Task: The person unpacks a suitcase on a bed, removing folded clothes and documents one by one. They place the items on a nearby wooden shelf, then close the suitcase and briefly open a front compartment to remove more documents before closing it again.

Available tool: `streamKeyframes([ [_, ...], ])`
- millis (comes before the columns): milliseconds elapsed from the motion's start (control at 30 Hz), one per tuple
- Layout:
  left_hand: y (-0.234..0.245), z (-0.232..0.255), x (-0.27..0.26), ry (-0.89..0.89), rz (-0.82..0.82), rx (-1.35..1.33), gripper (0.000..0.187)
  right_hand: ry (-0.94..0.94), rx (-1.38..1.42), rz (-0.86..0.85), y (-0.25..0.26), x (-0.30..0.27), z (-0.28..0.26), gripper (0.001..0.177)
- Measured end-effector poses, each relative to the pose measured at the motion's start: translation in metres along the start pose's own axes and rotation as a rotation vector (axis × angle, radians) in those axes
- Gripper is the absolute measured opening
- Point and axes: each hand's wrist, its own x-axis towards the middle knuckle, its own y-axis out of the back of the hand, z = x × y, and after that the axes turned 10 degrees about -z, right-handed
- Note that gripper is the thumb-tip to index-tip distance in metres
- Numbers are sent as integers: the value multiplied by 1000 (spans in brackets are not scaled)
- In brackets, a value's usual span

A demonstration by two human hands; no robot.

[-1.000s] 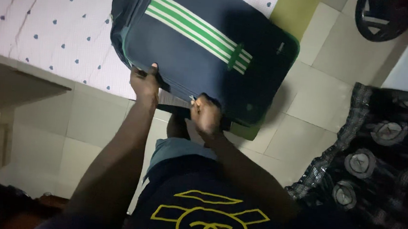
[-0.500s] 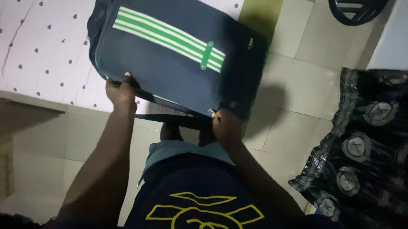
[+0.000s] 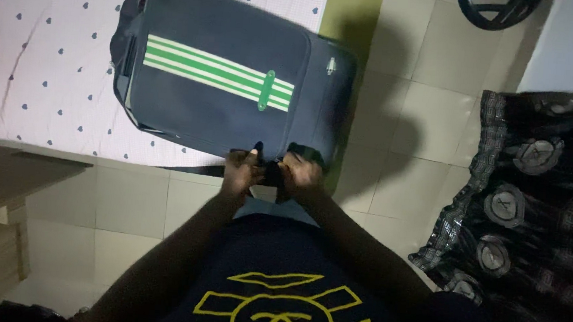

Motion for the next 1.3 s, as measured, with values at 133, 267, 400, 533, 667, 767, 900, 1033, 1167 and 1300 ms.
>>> streamKeyframes([
  [133,-8,-18,16,-50,-33,-19,55,73,-29,-45,-6,1,11,23],
  [267,-28,2,2,145,156,83,62,-215,-191,-594,3,11,0,33],
  [400,-59,47,-40,293,199,1063,71,-164,-197,-717,32,29,-29,51],
  [533,-51,37,-31,127,191,1023,72,-275,-274,-888,12,16,-10,34],
  [667,-24,4,1,120,222,783,63,-267,-270,-683,12,17,11,33],
  [767,-12,-9,12,28,286,32,52,26,-430,-347,-28,-1,86,46],
  [900,-35,28,-23,-52,318,78,42,187,-418,-48,-26,33,130,41],
  [1033,-52,62,-48,-86,325,-458,46,118,-431,-162,30,89,115,36],
  [1167,-54,67,-50,-78,323,-444,45,67,-429,-183,64,124,93,29],
  [1300,-39,53,-42,-205,201,-490,38,107,-477,-102,65,150,128,26],
])
